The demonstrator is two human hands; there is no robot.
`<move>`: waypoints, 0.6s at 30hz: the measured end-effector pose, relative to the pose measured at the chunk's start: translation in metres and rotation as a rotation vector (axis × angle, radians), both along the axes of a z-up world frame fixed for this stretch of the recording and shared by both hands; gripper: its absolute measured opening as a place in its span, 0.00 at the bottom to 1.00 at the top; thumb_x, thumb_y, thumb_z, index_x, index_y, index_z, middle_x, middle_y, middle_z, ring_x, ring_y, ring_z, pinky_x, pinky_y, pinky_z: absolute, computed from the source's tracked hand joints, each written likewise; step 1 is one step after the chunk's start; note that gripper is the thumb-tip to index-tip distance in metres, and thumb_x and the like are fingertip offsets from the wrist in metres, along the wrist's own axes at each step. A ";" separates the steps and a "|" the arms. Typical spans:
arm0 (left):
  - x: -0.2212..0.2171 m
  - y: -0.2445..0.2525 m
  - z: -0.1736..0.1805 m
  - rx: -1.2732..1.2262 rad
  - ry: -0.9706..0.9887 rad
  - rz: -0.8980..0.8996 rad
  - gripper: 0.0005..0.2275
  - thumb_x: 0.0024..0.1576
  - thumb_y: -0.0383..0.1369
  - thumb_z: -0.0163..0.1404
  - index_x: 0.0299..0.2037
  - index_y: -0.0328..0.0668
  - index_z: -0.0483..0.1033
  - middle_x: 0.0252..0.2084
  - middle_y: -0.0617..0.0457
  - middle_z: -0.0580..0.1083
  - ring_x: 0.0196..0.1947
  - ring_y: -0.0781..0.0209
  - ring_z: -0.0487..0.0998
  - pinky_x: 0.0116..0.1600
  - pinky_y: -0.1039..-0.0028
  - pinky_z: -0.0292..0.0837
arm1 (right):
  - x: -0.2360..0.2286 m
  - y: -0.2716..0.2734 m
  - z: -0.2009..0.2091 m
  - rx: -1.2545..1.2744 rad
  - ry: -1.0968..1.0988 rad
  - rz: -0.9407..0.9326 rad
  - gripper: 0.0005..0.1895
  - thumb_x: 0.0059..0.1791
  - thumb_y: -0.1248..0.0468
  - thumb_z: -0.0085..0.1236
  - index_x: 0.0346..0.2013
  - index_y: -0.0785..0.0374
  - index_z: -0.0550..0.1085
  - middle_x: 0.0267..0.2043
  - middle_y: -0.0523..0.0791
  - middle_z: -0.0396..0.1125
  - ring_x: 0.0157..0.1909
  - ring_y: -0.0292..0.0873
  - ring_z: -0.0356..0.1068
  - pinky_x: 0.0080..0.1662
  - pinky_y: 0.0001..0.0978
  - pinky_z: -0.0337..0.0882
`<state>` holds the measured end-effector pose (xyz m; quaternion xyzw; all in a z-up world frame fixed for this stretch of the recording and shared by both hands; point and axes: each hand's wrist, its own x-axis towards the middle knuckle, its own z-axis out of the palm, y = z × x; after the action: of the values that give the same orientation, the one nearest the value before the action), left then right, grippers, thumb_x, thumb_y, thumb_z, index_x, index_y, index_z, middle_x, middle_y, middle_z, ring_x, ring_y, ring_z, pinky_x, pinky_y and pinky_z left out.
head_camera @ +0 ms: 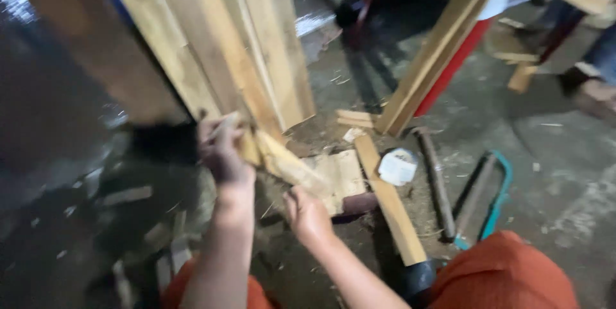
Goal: Scraping a wooden plank with a curved billhook knife and sanding a small wooden block to smooth the surface.
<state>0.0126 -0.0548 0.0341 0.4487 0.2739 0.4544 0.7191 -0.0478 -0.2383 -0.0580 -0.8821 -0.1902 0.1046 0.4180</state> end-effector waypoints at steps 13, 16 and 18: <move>-0.022 -0.020 0.019 0.170 -0.049 -0.090 0.03 0.57 0.25 0.44 0.38 0.42 0.67 0.35 0.58 0.69 0.35 0.71 0.68 0.47 0.83 0.66 | -0.010 -0.002 0.019 0.051 -0.384 -0.030 0.06 0.53 0.61 0.51 0.36 0.61 0.69 0.19 0.49 0.69 0.17 0.55 0.68 0.24 0.47 0.68; -0.022 -0.012 0.013 0.357 0.188 0.003 0.09 0.48 0.29 0.41 0.38 0.39 0.69 0.39 0.52 0.73 0.38 0.62 0.71 0.49 0.74 0.69 | -0.008 0.000 0.000 -0.002 -0.456 0.000 0.07 0.54 0.62 0.50 0.38 0.63 0.67 0.18 0.47 0.69 0.15 0.50 0.68 0.21 0.44 0.67; -0.018 0.003 0.004 0.350 0.054 -0.009 0.09 0.52 0.30 0.46 0.40 0.37 0.73 0.39 0.53 0.74 0.40 0.63 0.72 0.54 0.76 0.68 | -0.005 0.004 -0.020 -0.053 -0.198 -0.073 0.12 0.48 0.62 0.54 0.44 0.60 0.68 0.26 0.53 0.72 0.29 0.63 0.72 0.35 0.57 0.68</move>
<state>-0.0052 -0.0518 0.0381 0.5804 0.2077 0.4797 0.6244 -0.0529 -0.2347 -0.0784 -0.9053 -0.1956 0.0066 0.3770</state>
